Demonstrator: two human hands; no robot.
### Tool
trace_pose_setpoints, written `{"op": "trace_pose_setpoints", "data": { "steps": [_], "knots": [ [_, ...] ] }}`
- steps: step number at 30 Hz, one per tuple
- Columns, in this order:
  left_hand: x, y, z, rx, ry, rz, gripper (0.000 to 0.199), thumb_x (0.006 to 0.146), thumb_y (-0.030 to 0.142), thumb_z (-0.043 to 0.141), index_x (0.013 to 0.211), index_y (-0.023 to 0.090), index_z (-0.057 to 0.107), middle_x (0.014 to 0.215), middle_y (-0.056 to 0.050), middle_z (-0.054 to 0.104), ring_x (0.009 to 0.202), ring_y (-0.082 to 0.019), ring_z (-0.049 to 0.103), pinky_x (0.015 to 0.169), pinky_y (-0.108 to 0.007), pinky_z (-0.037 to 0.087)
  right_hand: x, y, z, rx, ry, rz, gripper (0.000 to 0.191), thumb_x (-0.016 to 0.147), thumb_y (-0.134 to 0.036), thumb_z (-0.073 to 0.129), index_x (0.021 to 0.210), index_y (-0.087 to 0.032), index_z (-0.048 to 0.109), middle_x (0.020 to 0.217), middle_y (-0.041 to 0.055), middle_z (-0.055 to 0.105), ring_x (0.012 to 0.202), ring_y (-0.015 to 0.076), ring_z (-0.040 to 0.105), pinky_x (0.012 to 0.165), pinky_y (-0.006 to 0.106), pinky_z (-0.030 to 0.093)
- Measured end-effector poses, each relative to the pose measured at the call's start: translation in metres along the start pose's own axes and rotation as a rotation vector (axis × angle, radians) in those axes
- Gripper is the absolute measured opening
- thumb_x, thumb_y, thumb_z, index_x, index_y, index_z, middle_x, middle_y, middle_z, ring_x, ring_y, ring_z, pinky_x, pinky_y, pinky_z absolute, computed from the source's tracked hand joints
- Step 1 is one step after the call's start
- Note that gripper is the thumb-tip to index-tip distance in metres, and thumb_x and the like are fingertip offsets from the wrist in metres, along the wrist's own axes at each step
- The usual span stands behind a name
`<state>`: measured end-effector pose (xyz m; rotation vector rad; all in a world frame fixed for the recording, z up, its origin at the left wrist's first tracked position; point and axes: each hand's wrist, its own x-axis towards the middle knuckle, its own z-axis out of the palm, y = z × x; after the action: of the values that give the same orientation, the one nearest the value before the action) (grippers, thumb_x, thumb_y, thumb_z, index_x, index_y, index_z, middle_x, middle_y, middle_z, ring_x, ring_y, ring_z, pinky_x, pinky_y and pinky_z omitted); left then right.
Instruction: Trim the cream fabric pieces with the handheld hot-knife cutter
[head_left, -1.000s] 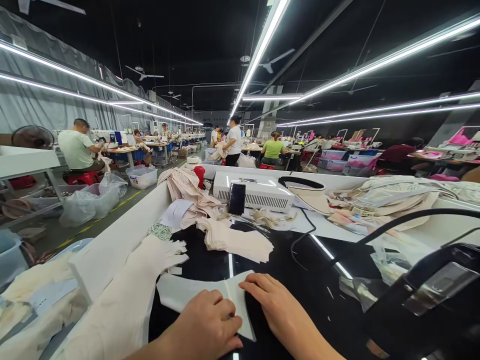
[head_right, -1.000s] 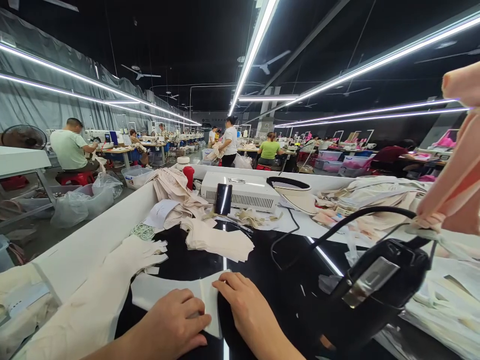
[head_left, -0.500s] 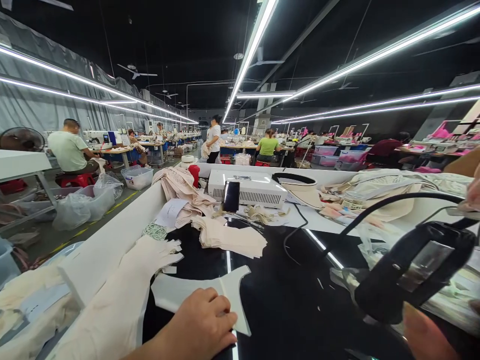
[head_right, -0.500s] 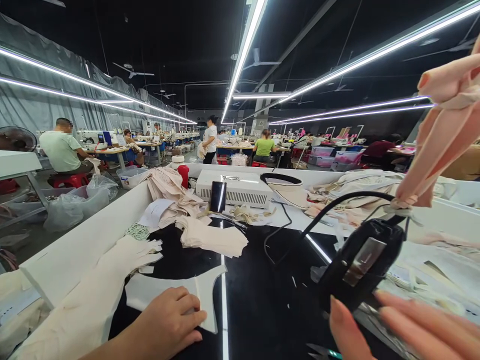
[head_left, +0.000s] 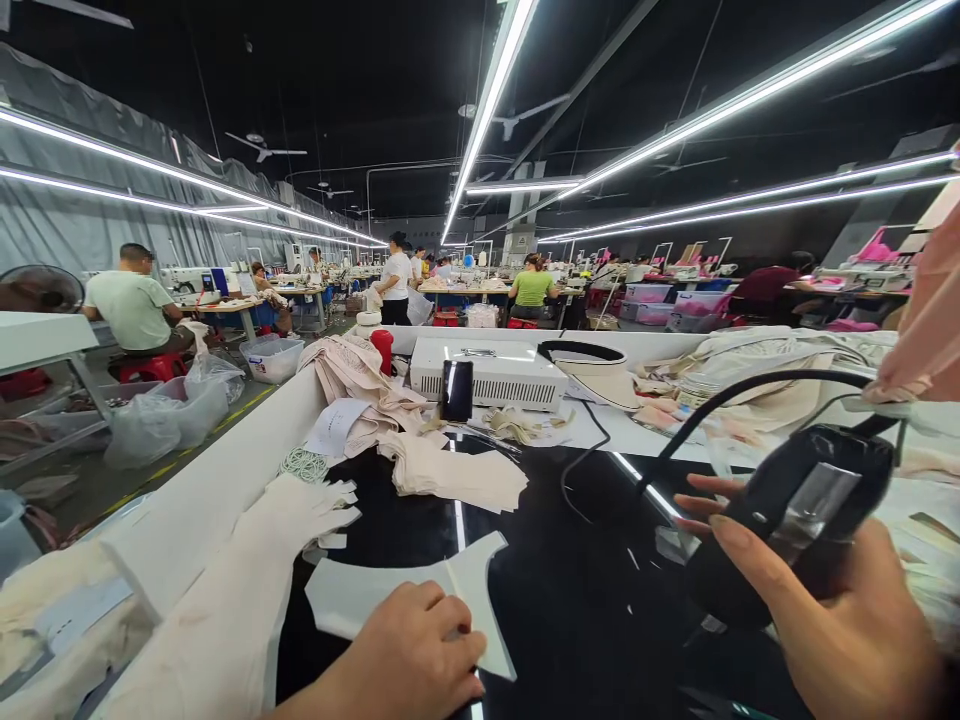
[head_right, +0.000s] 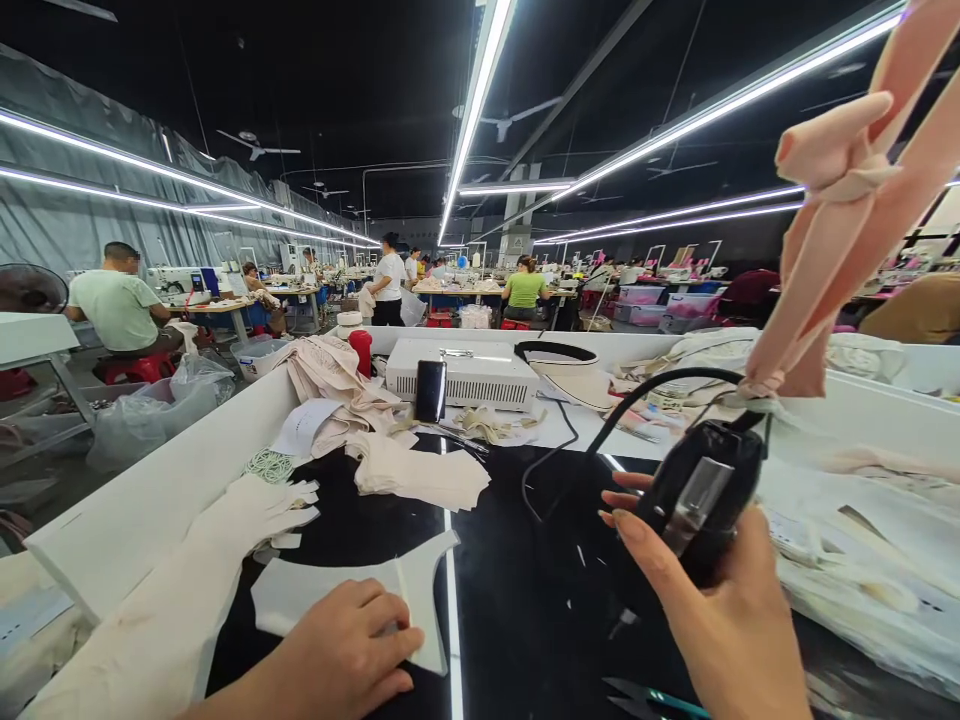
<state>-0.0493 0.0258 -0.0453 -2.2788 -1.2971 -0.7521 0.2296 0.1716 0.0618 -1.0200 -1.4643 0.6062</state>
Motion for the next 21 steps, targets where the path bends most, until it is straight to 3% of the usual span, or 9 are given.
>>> {"op": "trace_pose_setpoints", "data": {
  "steps": [3, 8, 16, 21],
  "knots": [
    [0.002, 0.003, 0.0, -0.007, 0.008, -0.002, 0.037, 0.083, 0.036, 0.09, 0.097, 0.021, 0.06, 0.092, 0.002, 0.07, 0.075, -0.017, 0.063, 0.063, -0.03, 0.047, -0.004, -0.019, 0.006, -0.001, -0.028, 0.025, 0.055, 0.071, -0.066, 0.078, 0.109, -0.031, 0.061, 0.107, 0.0041, 0.075, 0.086, 0.029, 0.075, 0.078, 0.043, 0.063],
    [0.005, 0.008, -0.003, -0.009, -0.006, 0.004, 0.035, 0.085, 0.036, 0.089, 0.096, 0.021, 0.059, 0.094, 0.003, 0.069, 0.076, -0.017, 0.063, 0.063, -0.03, 0.048, -0.01, -0.035, 0.012, 0.05, -0.086, 0.025, 0.053, 0.072, -0.065, 0.077, 0.106, -0.028, 0.061, 0.1, 0.0038, 0.075, 0.079, 0.0246, 0.073, 0.077, 0.038, 0.063],
    [0.004, 0.01, 0.002, 0.031, -0.043, 0.038, 0.028, 0.093, 0.037, 0.081, 0.098, 0.021, 0.058, 0.093, 0.001, 0.068, 0.076, -0.016, 0.063, 0.062, -0.029, 0.048, -0.022, -0.03, 0.025, 0.23, -0.185, 0.05, 0.057, 0.07, -0.062, 0.083, 0.112, -0.029, 0.064, 0.1, 0.0041, 0.076, 0.079, 0.0252, 0.072, 0.077, 0.038, 0.064],
    [0.005, 0.012, 0.001, 0.027, 0.057, 0.033, 0.033, 0.087, 0.038, 0.086, 0.095, 0.021, 0.059, 0.09, 0.003, 0.068, 0.073, -0.016, 0.062, 0.06, -0.029, 0.045, -0.03, -0.03, 0.027, 0.278, -0.228, 0.069, 0.057, 0.074, -0.061, 0.082, 0.121, -0.034, 0.064, 0.098, 0.0029, 0.075, 0.079, 0.0246, 0.072, 0.077, 0.036, 0.063]
  ]
}}
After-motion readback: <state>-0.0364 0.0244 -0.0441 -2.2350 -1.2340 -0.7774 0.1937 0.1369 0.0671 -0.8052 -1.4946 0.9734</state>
